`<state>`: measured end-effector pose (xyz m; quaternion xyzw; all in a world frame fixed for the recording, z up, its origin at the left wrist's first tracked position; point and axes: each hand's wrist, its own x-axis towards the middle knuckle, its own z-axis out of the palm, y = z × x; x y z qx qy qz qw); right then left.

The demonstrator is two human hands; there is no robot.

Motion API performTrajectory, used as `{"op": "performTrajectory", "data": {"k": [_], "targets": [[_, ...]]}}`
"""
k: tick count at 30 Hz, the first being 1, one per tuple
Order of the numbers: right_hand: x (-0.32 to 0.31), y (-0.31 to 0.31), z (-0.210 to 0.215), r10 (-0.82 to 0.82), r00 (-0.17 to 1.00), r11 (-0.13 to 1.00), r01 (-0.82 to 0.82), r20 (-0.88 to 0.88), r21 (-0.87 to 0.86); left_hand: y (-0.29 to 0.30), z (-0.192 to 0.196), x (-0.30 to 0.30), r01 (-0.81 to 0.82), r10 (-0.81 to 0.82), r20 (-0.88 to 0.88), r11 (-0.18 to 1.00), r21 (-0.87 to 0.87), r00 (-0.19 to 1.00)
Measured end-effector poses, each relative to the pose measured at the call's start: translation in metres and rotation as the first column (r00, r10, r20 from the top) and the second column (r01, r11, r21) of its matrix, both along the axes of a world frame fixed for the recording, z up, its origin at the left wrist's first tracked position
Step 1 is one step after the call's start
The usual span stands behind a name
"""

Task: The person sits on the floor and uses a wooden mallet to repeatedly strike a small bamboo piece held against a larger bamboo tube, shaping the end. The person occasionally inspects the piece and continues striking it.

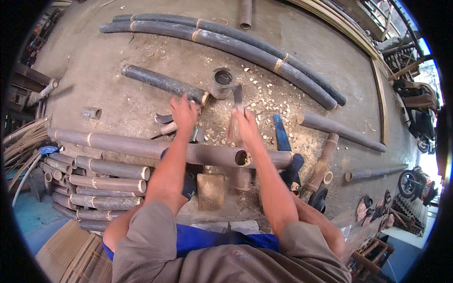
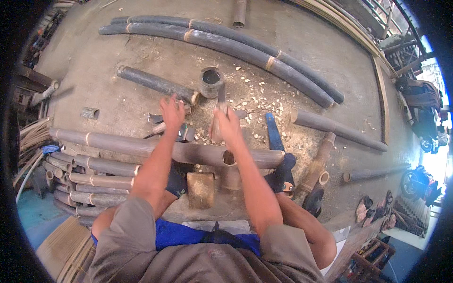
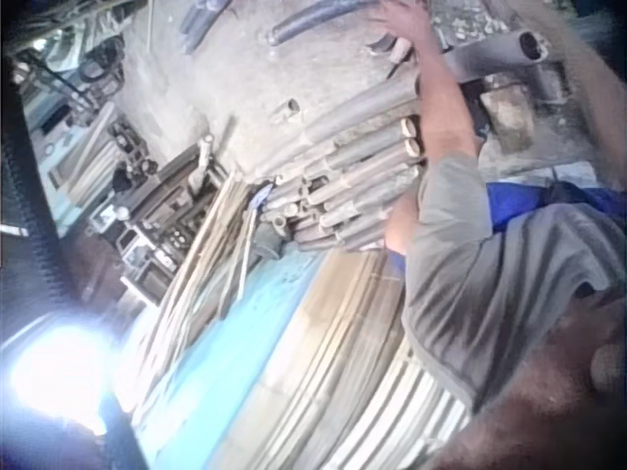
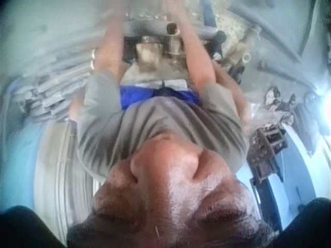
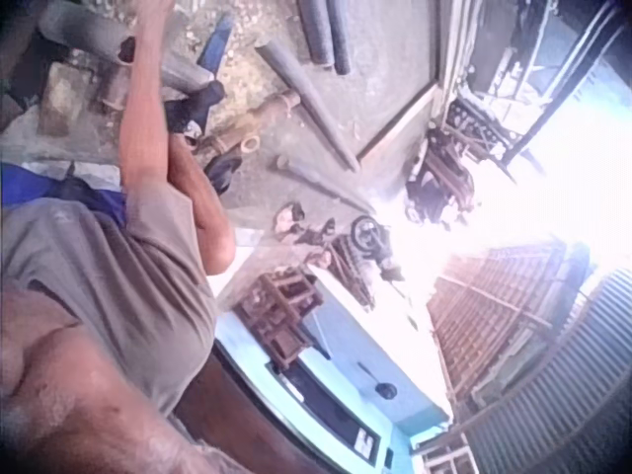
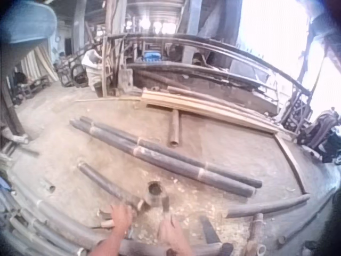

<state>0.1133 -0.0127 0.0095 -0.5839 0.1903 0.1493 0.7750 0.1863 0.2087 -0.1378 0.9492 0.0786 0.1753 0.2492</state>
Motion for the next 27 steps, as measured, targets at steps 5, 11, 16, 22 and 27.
{"op": "performTrajectory", "data": {"k": [5,11,16,22,27], "targets": [[0.095,0.013,-0.027,0.082,0.995,0.99,-0.088,-0.058,-0.113,-0.063,0.009,-0.067,0.068,-0.062,0.035,0.977,-0.203,0.997],[0.053,-0.012,-0.025,-0.062,0.998,0.997,0.062,0.002,0.055,-0.101,0.057,-0.139,0.368,-0.548,-0.4,0.817,-0.443,0.735],[-0.086,-0.044,0.008,-0.322,0.944,0.942,0.327,-0.065,0.079,-0.095,0.078,-0.143,0.847,-0.657,-0.59,0.523,0.093,0.47],[-0.222,-0.036,-0.001,-0.401,0.889,0.909,0.415,-0.222,0.022,-0.098,0.064,-0.135,0.858,-0.695,-0.597,0.513,-0.02,0.401],[-0.231,0.006,-0.02,-0.42,0.857,0.898,0.44,-0.297,0.0,-0.1,0.067,-0.13,0.847,-0.692,-0.599,0.531,-0.043,0.403]]}}
